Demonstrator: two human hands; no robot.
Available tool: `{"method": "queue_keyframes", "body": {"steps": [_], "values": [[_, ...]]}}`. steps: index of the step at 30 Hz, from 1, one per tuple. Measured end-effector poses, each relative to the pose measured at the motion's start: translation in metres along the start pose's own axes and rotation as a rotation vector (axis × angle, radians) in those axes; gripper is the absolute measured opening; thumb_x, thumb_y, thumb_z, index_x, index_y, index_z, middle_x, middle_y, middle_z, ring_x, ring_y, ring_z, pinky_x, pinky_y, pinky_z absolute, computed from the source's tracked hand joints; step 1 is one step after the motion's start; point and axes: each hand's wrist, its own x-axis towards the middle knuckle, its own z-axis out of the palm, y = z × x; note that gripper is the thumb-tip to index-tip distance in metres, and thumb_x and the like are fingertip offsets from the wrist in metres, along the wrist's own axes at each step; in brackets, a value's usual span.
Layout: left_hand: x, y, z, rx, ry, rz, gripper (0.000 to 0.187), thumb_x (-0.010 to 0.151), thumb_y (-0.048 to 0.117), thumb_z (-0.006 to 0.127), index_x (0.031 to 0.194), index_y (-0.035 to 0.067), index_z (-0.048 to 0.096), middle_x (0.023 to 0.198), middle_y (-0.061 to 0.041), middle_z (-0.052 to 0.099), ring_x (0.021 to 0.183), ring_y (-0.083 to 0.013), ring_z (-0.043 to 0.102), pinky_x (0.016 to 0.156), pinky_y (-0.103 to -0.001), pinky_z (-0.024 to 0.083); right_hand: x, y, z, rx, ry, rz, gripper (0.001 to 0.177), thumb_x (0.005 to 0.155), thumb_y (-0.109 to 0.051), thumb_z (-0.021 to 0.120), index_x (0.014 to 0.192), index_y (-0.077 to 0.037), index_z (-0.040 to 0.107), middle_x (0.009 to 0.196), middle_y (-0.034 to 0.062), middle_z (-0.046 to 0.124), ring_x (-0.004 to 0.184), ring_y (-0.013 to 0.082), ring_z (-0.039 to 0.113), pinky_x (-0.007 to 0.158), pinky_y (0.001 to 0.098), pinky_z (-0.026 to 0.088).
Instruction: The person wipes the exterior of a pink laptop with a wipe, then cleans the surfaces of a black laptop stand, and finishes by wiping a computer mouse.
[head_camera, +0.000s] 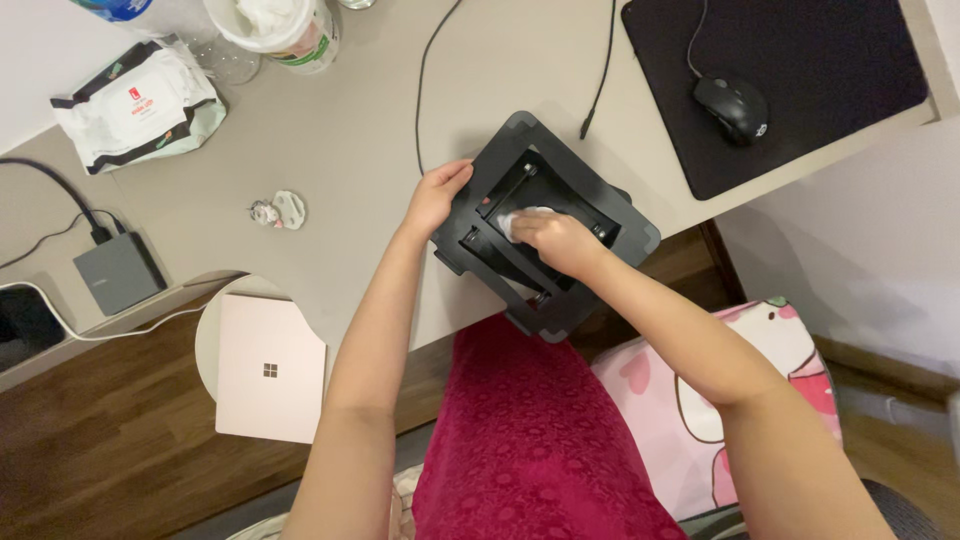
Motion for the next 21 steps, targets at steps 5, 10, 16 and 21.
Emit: {"method": "queue_keyframes", "body": {"steps": [5,10,16,21], "values": [[0.002,-0.004,-0.003,0.052,0.023,0.017,0.032,0.107,0.019,0.055,0.129,-0.001,0.068,0.107,-0.005,0.076,0.091,-0.0113,0.071,0.085,-0.025,0.055,-0.016,-0.003,-0.005,-0.090,-0.080,-0.105,0.028,0.076,0.001,0.063,0.101,-0.003,0.074,0.120,0.0074,0.073,0.124,0.0249,0.065,0.104,0.0356,0.051],[0.003,-0.006,-0.004,0.031,-0.015,0.026,0.033,0.106,0.019,0.055,0.129,-0.001,0.067,0.105,-0.006,0.076,0.087,-0.0138,0.072,0.083,-0.026,0.056,-0.038,-0.004,-0.015,-0.077,-0.219,-0.009,0.031,0.077,0.004,0.061,0.103,-0.007,0.076,0.117,0.0015,0.074,0.128,0.0214,0.063,0.097,0.0346,0.054],[-0.003,0.001,-0.001,0.008,-0.014,0.002,0.033,0.108,0.019,0.054,0.130,-0.001,0.067,0.102,-0.007,0.076,0.085,-0.0140,0.072,0.081,-0.026,0.056,-0.054,0.008,-0.027,-0.296,-0.288,0.310,0.013,0.086,-0.006,0.066,0.097,-0.009,0.073,0.093,0.0106,0.073,0.094,0.0256,0.073,0.112,0.0416,0.053],[-0.004,0.011,0.004,-0.024,-0.016,-0.003,0.032,0.108,0.019,0.054,0.129,-0.001,0.067,0.103,-0.007,0.076,0.084,-0.0141,0.072,0.081,-0.026,0.056,-0.051,0.011,-0.001,-0.456,-0.148,0.345,0.012,0.079,-0.004,0.066,0.090,-0.004,0.070,0.091,0.0143,0.072,0.085,0.0318,0.074,0.087,0.0390,0.058]]}}
